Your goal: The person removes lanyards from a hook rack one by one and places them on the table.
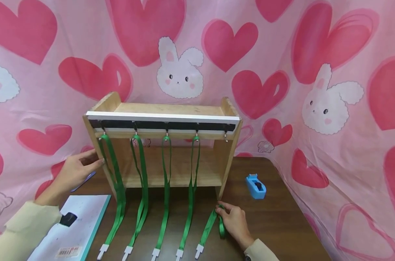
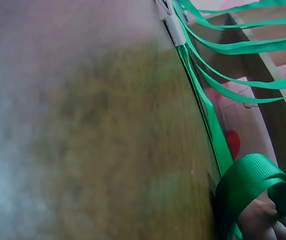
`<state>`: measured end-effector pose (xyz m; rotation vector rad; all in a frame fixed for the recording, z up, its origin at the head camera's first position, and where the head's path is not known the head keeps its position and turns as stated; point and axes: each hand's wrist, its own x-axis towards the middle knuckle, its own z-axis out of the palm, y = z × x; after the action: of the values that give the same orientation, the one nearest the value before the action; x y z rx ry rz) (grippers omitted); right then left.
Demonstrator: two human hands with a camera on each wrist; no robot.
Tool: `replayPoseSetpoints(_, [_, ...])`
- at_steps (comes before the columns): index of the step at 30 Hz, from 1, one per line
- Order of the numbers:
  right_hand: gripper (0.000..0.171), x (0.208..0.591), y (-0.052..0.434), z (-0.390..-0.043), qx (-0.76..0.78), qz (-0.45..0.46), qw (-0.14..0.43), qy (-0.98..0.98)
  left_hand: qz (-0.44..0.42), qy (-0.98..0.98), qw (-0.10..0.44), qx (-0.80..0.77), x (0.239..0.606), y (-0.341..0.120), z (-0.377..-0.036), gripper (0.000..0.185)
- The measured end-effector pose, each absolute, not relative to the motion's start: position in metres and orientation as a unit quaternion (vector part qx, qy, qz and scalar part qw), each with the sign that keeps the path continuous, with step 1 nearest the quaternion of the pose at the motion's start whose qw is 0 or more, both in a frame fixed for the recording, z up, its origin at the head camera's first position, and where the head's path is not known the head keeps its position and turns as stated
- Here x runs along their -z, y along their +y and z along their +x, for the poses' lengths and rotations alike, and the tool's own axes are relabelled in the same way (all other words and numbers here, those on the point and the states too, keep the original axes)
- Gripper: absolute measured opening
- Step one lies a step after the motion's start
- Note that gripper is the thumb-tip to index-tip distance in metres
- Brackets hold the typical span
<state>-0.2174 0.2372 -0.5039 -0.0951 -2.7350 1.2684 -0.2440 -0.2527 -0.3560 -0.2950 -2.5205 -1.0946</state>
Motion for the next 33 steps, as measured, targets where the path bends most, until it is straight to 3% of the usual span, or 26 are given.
replayPoseSetpoints(9, [0.03,0.497,0.24,-0.218,-0.412,-0.021,0.09,-0.906,-0.103,-0.892,0.193,0.395,0.353,-0.252,-0.245,0.057])
replayPoseSetpoints(22, [0.029,0.498,0.242,-0.219,-0.488,-0.034,0.081,-0.868,-0.096,-0.897,0.171,0.396,0.354,-0.252,-0.244,0.059])
replayPoseSetpoints(33, [0.03,0.464,0.251,-0.228,-0.539,0.016,0.106,-0.835,-0.101,-0.891,0.183,0.403,0.357,-0.254,-0.245,0.058])
